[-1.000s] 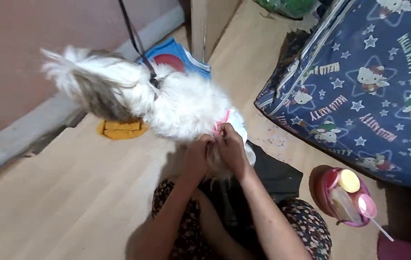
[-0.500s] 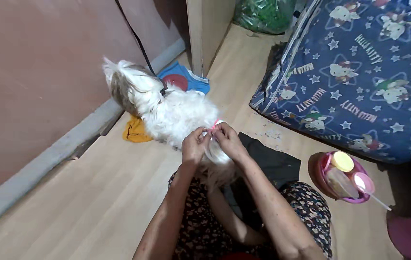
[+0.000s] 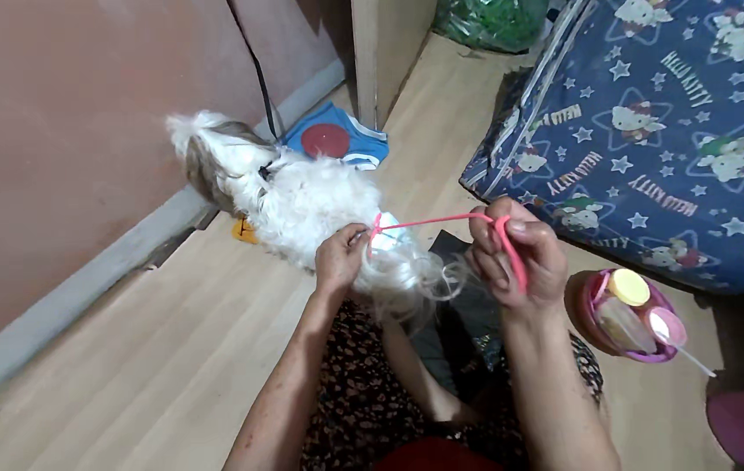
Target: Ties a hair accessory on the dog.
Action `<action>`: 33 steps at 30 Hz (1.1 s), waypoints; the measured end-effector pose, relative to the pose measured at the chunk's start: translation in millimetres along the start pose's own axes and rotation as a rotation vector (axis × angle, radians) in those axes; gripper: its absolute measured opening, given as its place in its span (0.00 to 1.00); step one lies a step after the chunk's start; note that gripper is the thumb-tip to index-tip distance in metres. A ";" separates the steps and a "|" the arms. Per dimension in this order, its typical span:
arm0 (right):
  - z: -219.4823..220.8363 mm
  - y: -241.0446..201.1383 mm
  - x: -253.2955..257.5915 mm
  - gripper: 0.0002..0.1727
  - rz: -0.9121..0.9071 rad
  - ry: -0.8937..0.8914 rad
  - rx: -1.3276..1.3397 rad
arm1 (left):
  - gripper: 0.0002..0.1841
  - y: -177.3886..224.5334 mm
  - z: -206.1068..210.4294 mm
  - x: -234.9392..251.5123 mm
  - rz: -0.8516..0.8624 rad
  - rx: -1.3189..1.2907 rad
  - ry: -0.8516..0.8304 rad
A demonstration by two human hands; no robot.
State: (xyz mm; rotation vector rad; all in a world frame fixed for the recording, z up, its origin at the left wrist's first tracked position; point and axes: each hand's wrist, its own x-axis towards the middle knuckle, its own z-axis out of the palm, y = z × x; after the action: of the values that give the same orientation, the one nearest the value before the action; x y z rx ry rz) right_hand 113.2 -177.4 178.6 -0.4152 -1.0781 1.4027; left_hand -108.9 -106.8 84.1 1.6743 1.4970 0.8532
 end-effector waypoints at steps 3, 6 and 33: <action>13.4 17.3 19.0 0.13 -0.033 -0.104 -0.065 | 0.11 -7.0 -4.6 -11.2 0.009 -0.029 0.010; -1.3 54.3 50.0 0.15 0.069 0.021 -0.508 | 0.09 -18.3 -6.0 -16.5 0.094 -0.117 0.058; 119.8 60.3 -45.4 0.07 0.161 -1.044 -1.072 | 0.02 -26.5 -23.0 -24.9 -0.167 -0.471 0.255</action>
State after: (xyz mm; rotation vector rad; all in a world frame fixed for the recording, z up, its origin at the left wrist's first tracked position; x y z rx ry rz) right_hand -8.8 -249.0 174.3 -0.5240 -2.7168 1.0287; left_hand -144.7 -127.9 73.2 1.1139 1.4334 1.2485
